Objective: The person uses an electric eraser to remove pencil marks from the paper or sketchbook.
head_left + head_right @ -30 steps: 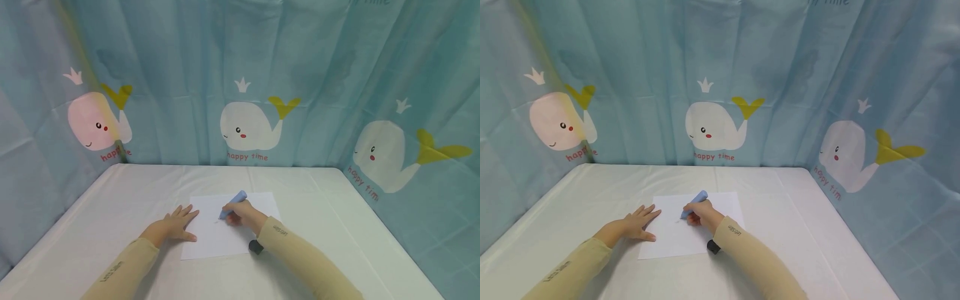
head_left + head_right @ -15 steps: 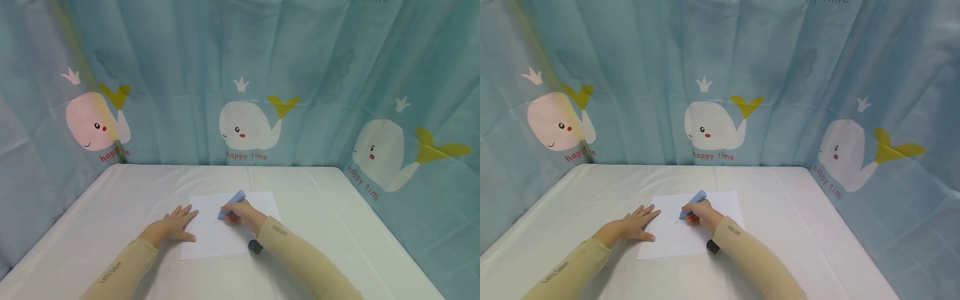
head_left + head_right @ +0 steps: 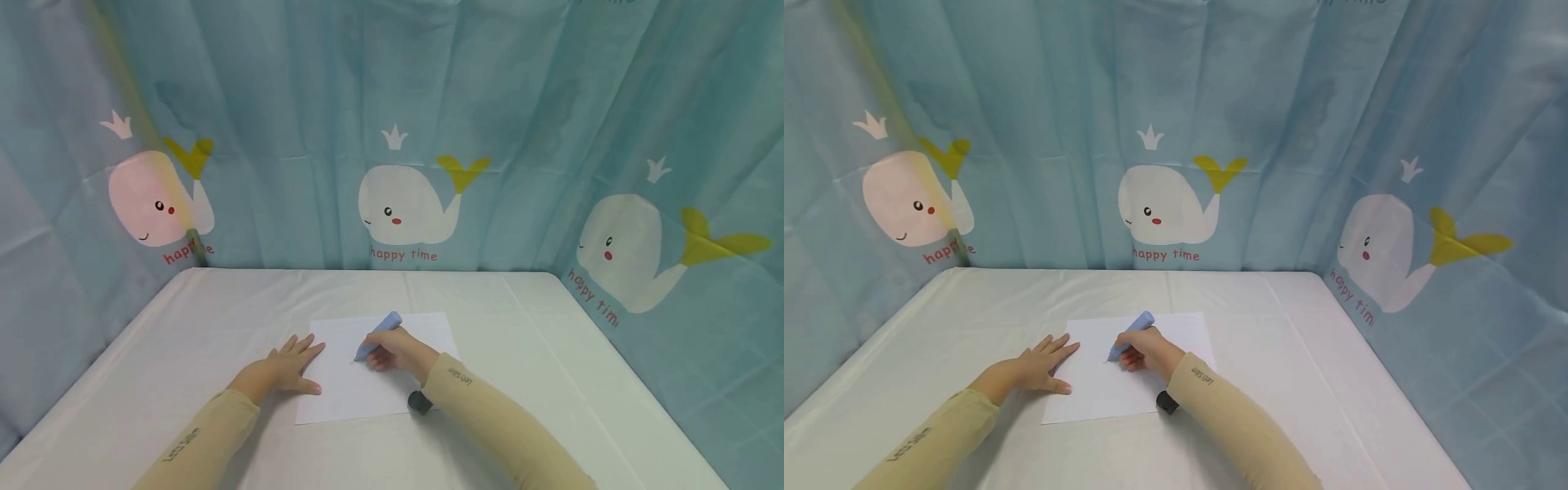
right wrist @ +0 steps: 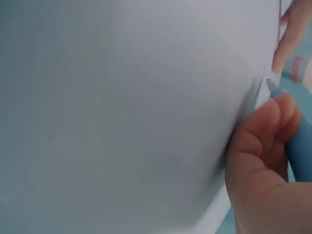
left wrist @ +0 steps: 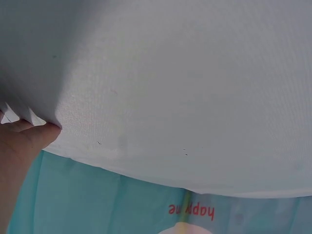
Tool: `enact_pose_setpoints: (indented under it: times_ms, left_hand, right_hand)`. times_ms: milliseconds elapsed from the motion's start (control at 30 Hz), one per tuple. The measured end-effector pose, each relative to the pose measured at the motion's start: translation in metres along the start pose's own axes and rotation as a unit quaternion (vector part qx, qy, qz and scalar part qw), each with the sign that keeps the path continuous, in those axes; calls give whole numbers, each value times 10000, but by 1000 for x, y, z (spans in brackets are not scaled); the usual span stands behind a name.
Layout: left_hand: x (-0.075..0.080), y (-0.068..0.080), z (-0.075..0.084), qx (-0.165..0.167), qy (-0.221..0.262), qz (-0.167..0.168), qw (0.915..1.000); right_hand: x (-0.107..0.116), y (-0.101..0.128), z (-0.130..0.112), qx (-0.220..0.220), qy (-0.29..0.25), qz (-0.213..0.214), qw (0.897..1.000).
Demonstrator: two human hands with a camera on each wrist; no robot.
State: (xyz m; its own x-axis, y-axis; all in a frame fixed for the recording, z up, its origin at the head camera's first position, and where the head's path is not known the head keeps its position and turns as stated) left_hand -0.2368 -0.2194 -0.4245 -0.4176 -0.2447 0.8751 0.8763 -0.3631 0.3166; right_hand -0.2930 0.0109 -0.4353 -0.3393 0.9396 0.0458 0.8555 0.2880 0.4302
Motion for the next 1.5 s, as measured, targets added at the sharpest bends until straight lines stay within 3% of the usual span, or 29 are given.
enact_pose_setpoints:
  times_ms: [333,467,1100,1367,1500]
  left_hand:
    - [-1,1,-1,-3,-41,2,10000]
    - [-1,1,-2,-54,8,10,10000]
    - [-2,-2,-4,-66,-38,48,10000]
    - [-3,0,-4,-76,-9,49,10000]
    - [-3,0,-3,-87,31,38,10000]
  right_hand:
    - [-8,-4,2,-20,-219,559,9982]
    - [-6,-4,1,-84,4,483,9988]
    - [-6,-3,0,-142,-140,399,9990]
    - [-2,-1,1,-126,-95,111,9998]
    - [1,-1,0,-134,-325,-20,9994]
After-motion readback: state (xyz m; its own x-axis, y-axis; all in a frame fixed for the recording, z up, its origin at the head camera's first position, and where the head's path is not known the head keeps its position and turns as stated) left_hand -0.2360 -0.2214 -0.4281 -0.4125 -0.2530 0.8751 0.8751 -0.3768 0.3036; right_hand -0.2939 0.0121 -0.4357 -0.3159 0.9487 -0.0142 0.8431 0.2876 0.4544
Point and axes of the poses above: each hand's wrist, its own y-axis away from the middle knuckle, its own x-axis out of the back of the hand, z = x × y, the point moved 1 cm from there along -y, towards the middle knuckle, and after that the axes turned 2 degrees about -z, right-handed, at the moved point
